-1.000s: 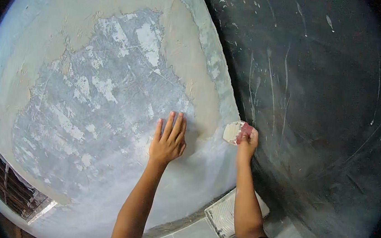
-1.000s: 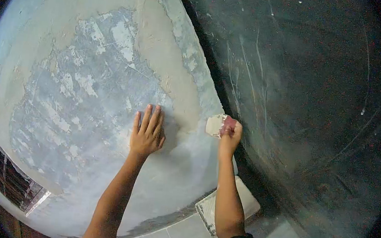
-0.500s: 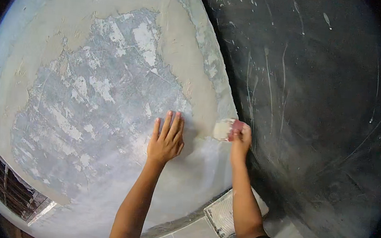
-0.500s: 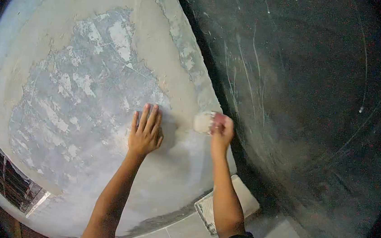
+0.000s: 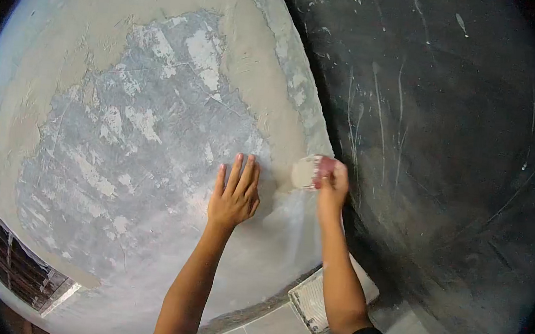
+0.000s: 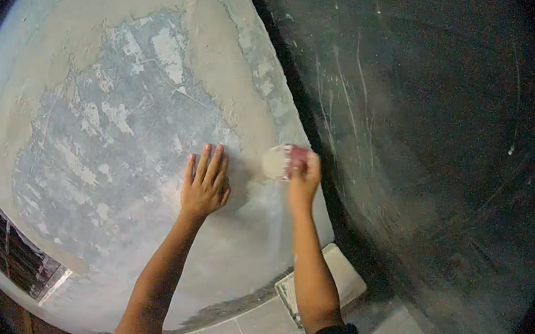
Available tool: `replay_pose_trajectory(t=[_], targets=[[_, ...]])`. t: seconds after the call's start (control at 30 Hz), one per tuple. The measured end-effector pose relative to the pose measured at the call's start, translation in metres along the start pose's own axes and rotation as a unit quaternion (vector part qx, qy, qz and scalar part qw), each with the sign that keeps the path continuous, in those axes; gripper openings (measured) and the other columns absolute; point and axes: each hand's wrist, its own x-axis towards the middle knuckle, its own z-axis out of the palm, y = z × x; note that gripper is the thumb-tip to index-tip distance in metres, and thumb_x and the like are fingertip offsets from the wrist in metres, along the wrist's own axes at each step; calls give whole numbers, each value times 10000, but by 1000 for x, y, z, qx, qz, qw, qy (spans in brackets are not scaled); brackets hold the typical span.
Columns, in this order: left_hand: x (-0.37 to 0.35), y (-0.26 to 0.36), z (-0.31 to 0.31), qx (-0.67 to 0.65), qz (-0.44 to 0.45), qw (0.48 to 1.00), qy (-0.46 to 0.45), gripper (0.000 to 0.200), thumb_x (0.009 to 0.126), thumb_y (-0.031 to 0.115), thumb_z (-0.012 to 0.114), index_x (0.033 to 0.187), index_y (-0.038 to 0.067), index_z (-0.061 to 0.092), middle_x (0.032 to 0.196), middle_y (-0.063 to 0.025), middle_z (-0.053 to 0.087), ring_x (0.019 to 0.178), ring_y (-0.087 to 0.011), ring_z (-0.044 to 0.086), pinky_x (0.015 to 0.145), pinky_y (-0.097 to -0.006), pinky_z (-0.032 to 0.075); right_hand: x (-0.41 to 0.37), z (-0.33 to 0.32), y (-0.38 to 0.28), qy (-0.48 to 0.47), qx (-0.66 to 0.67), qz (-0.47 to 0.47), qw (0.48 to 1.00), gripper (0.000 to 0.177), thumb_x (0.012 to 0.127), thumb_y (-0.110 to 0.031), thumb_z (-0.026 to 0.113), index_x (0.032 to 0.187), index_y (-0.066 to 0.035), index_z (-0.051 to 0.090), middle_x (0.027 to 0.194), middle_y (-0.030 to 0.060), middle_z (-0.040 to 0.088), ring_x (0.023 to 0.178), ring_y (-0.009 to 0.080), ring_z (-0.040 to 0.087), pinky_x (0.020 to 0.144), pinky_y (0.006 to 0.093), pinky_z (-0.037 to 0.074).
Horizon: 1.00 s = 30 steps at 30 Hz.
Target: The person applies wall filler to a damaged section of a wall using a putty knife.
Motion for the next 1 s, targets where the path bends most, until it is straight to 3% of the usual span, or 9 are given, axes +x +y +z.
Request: replay_pose_trajectory(t=[0.13, 0.3, 0.33, 0.4, 0.5, 0.7, 0.77, 0.87, 1.0], targets=[[-1, -1, 1, -4, -2, 1000, -18, 601, 799, 333, 515, 1347, 91, 474, 1482, -73, 365, 1376, -261, 339, 1117, -488, 246, 4, 7, 17, -35, -106, -11, 994, 257, 869, -8, 536, 1125, 6, 538, 1032, 67, 573, 966, 175, 545, 886, 307, 435], [-2, 0, 6, -25, 4, 1000, -8, 680, 780, 325, 558, 1396, 76, 418, 1511, -91, 312, 1402, -289, 276, 1139, -511, 190, 4, -24, -2, 138, 5, 132, 982, 242, 857, 34, 503, 1096, 15, 537, 1040, 68, 564, 964, 183, 551, 895, 317, 441], [-2, 0, 5, -26, 3, 1000, -9, 680, 780, 325, 558, 1396, 76, 418, 1511, -91, 312, 1402, -289, 276, 1139, -511, 190, -1, -23, 0, 137, 3, 133, 982, 242, 857, 34, 503, 1096, 15, 537, 1040, 68, 564, 964, 183, 551, 895, 317, 441], [-2, 0, 2, -32, 0, 999, -18, 680, 781, 326, 557, 1400, 83, 415, 1512, -87, 311, 1403, -286, 275, 1138, -508, 194, -15, -12, 6, 3, -38, 14, 999, 257, 892, 49, 470, 1133, -6, 543, 1051, 40, 582, 939, 124, 560, 863, 269, 449], [-2, 0, 4, -19, 0, 1000, -12, 676, 778, 324, 557, 1399, 96, 421, 1513, -79, 309, 1401, -278, 278, 1136, -504, 202, -26, 12, 19, -38, -63, 41, 996, 256, 903, 24, 496, 1155, 2, 537, 1060, 42, 581, 937, 121, 558, 859, 271, 451], [-2, 0, 4, -22, -2, 1000, -5, 662, 774, 312, 557, 1389, 99, 435, 1511, -74, 313, 1403, -269, 279, 1134, -503, 210, 5, -29, 16, 81, -130, 13, 988, 252, 886, 7, 502, 1136, 4, 535, 1086, 80, 581, 983, 187, 567, 886, 322, 455], [-1, 0, 3, -25, -4, 1000, -5, 659, 778, 310, 556, 1389, 98, 433, 1510, -74, 313, 1403, -271, 279, 1135, -504, 207, 0, -31, 10, 113, -11, 97, 989, 239, 899, -18, 517, 1137, -2, 529, 1092, 71, 568, 989, 183, 560, 894, 312, 445], [-2, 0, 4, -33, -3, 999, -8, 654, 783, 307, 553, 1390, 96, 430, 1509, -77, 314, 1400, -273, 284, 1137, -506, 202, -17, -12, 6, 17, -30, 10, 999, 247, 890, -8, 531, 1136, 11, 522, 1091, 71, 562, 1040, 181, 534, 946, 312, 408], [-2, 0, 5, -23, 0, 1000, -1, 651, 784, 305, 552, 1388, 93, 431, 1505, -83, 323, 1395, -277, 295, 1136, -511, 200, -16, -7, 51, 27, -91, 21, 995, 298, 869, 66, 488, 1159, 11, 534, 1125, 65, 585, 1035, 159, 553, 930, 284, 423]])
